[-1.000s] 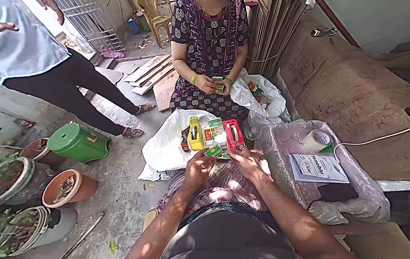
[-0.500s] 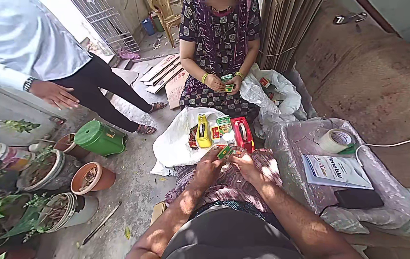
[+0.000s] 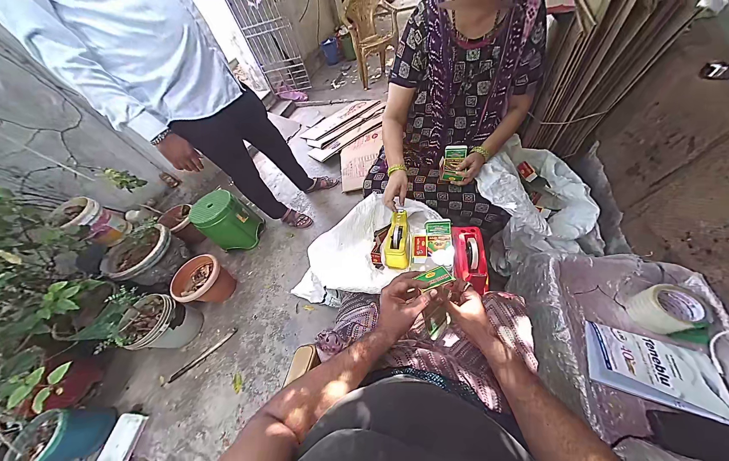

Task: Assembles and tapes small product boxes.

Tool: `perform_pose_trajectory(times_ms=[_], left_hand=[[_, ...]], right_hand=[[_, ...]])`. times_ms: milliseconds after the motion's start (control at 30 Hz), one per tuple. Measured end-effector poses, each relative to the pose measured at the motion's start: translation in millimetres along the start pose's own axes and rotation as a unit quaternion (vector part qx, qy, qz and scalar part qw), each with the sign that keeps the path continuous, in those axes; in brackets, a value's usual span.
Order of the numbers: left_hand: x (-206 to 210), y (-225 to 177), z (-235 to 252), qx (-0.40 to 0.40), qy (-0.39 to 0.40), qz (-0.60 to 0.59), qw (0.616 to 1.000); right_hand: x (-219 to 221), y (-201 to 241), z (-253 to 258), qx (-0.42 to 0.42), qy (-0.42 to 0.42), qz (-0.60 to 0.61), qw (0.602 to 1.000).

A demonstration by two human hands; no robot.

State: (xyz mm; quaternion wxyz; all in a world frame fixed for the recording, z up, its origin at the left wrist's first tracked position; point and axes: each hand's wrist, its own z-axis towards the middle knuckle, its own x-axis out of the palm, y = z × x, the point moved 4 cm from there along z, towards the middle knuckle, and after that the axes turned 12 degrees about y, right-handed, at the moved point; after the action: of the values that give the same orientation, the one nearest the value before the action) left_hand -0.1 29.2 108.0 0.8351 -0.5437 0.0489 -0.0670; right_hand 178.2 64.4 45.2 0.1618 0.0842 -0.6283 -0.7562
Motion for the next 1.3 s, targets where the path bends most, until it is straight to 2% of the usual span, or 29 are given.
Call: perform_pose_trajectory(times_ms=[67, 133, 167, 233, 267, 333, 400, 467, 500, 667, 733, 767, 833, 867, 933, 967, 1033, 1133, 1233, 1300], left_hand=[[-3.2, -2.7, 5.9, -0.009, 0.011, -0.046, 0.999], [-12.2, -2.5, 12.3, -0.025, 0.032, -0.043, 0.998], [-20.3, 0.7, 16.7, -0.028, 0.041, 0.003, 0.999], [-45.1, 15.4, 28.1, -0.049, 0.014, 0.197, 0.979], [-60.0, 25.3, 35.3, -0.083, -0.004, 0.302, 0.950], [-90.2, 48.5, 52.9, -0.223, 0.027, 0.473, 0.852], [-115.7, 70.4, 65.4, -0.363, 0.094, 0.546, 0.749], [-133.6, 74.5, 67.5, -0.442, 0.108, 0.565, 0.689], [-141.6, 70.9, 65.1, -0.449, 0.087, 0.566, 0.687], [-164.2, 29.4, 29.3, -0.311, -0.140, 0.518, 0.784], [-158.2, 19.9, 13.9, -0.269, -0.167, 0.520, 0.793], [-154.4, 17.3, 9.1, -0.242, -0.175, 0.528, 0.795], [-146.7, 14.7, 3.3, -0.181, -0.193, 0.543, 0.797], [-143.5, 14.4, 1.9, -0.167, -0.195, 0.543, 0.799], [-141.2, 13.3, 2.8, -0.170, -0.190, 0.539, 0.803], [-141.4, 12.0, 3.2, -0.174, -0.187, 0.536, 0.805], [-145.6, 10.4, 3.6, -0.177, -0.183, 0.534, 0.807], [-146.4, 9.3, -2.1, -0.167, -0.188, 0.555, 0.793], [-124.2, 8.2, -1.8, -0.069, -0.182, 0.593, 0.782], [-96.1, 11.5, 4.7, 0.000, -0.090, 0.577, 0.812]], right_hand=[[-4.1, 0.5, 1.7, -0.004, 0.044, 0.083, 0.996], [-9.9, 0.6, 2.9, 0.019, 0.052, 0.120, 0.991], [-12.5, 0.7, 2.5, 0.040, 0.044, 0.143, 0.988], [-16.0, -1.7, 0.8, 0.109, -0.007, 0.185, 0.977], [-17.6, -4.9, -0.4, 0.141, -0.022, 0.198, 0.970], [-20.0, -10.2, -2.1, 0.188, -0.029, 0.218, 0.957], [-20.4, -7.6, -4.8, 0.214, -0.003, 0.240, 0.947], [-19.6, -2.8, -9.1, 0.237, 0.028, 0.262, 0.935], [-19.7, -2.0, -11.7, 0.245, 0.046, 0.282, 0.926], [-7.3, 8.3, -25.2, 0.219, 0.156, 0.472, 0.840], [2.7, 0.5, -16.1, 0.193, 0.241, 0.521, 0.796], [14.7, 3.5, -6.4, 0.184, 0.260, 0.522, 0.791], [51.3, 11.3, 26.5, 0.199, 0.250, 0.562, 0.763], [68.8, 15.5, 42.9, 0.217, 0.208, 0.547, 0.781], [92.5, 14.5, 68.3, 0.297, 0.141, 0.392, 0.859], [98.8, 9.8, 71.8, 0.341, 0.116, 0.318, 0.877], [98.8, 1.0, 66.5, 0.365, 0.081, 0.244, 0.895], [66.4, -10.3, 43.7, 0.312, 0.053, 0.181, 0.931], [17.0, -16.7, 18.4, 0.307, -0.062, 0.125, 0.942], [-7.0, -19.8, 3.1, 0.310, -0.163, 0.154, 0.924]])
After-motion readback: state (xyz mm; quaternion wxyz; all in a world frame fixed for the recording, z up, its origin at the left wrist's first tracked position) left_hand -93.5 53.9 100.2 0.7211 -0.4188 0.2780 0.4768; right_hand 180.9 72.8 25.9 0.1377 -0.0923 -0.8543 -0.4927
